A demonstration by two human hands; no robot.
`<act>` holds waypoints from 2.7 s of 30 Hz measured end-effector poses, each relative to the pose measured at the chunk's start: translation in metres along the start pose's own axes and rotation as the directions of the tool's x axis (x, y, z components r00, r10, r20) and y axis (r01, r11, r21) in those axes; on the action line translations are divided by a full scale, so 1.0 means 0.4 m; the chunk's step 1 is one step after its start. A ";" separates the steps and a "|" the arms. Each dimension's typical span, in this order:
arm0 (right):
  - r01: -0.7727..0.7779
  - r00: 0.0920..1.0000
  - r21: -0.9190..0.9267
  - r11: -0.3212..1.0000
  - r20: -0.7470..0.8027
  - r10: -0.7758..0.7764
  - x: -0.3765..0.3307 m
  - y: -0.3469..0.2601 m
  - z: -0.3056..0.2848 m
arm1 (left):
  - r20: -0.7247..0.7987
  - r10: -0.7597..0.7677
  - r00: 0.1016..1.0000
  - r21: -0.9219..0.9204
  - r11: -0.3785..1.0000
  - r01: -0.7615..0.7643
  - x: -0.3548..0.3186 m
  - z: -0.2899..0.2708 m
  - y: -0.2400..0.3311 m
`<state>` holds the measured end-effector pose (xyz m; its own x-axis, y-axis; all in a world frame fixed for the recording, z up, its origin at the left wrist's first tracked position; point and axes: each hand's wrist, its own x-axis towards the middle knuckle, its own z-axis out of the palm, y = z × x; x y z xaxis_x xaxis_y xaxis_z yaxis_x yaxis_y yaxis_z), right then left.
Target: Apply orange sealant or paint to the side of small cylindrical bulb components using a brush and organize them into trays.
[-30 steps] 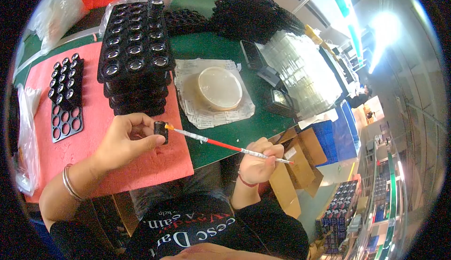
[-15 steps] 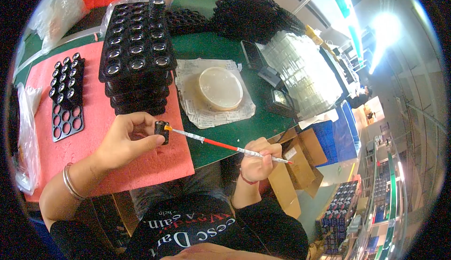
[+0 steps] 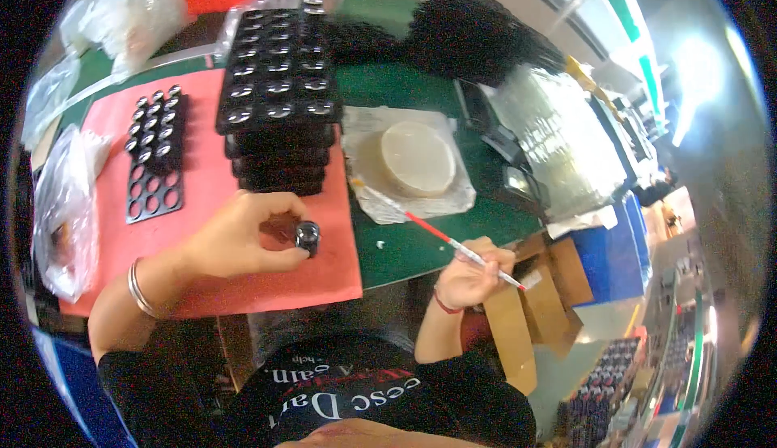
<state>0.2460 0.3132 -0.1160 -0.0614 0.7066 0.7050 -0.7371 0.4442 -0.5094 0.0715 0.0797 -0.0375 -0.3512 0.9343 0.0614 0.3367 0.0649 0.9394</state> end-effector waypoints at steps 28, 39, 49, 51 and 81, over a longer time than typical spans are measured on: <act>-0.032 0.997 -0.115 0.993 -0.076 0.024 0.004 -0.005 0.004 | -0.572 -0.315 0.757 0.655 0.380 0.653 -0.193 -0.408 -0.039; -0.020 0.997 -0.127 0.992 -0.077 0.011 0.006 -0.007 0.007 | -0.613 -0.311 0.727 0.609 0.401 0.685 -0.189 -0.404 -0.050; -0.030 1.000 -0.091 0.995 -0.001 0.030 -0.001 -0.003 -0.005 | -0.611 -0.346 0.712 0.642 0.310 0.702 -0.189 -0.419 -0.059; -0.012 0.998 -0.104 0.994 -0.064 0.006 0.005 -0.011 0.015 | -0.613 -0.251 0.749 0.697 0.274 0.662 -0.210 -0.418 -0.053; -0.243 0.969 -0.182 0.953 -0.004 0.247 0.048 -0.019 -0.041 | -0.451 0.548 0.704 0.824 0.558 0.094 0.175 -0.075 0.265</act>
<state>0.2616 0.3325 -0.1068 -0.2390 0.7964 0.5556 -0.5647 0.3514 -0.7467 0.0564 0.1416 0.0764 -0.4570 0.5354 0.7103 0.8753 0.4126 0.2521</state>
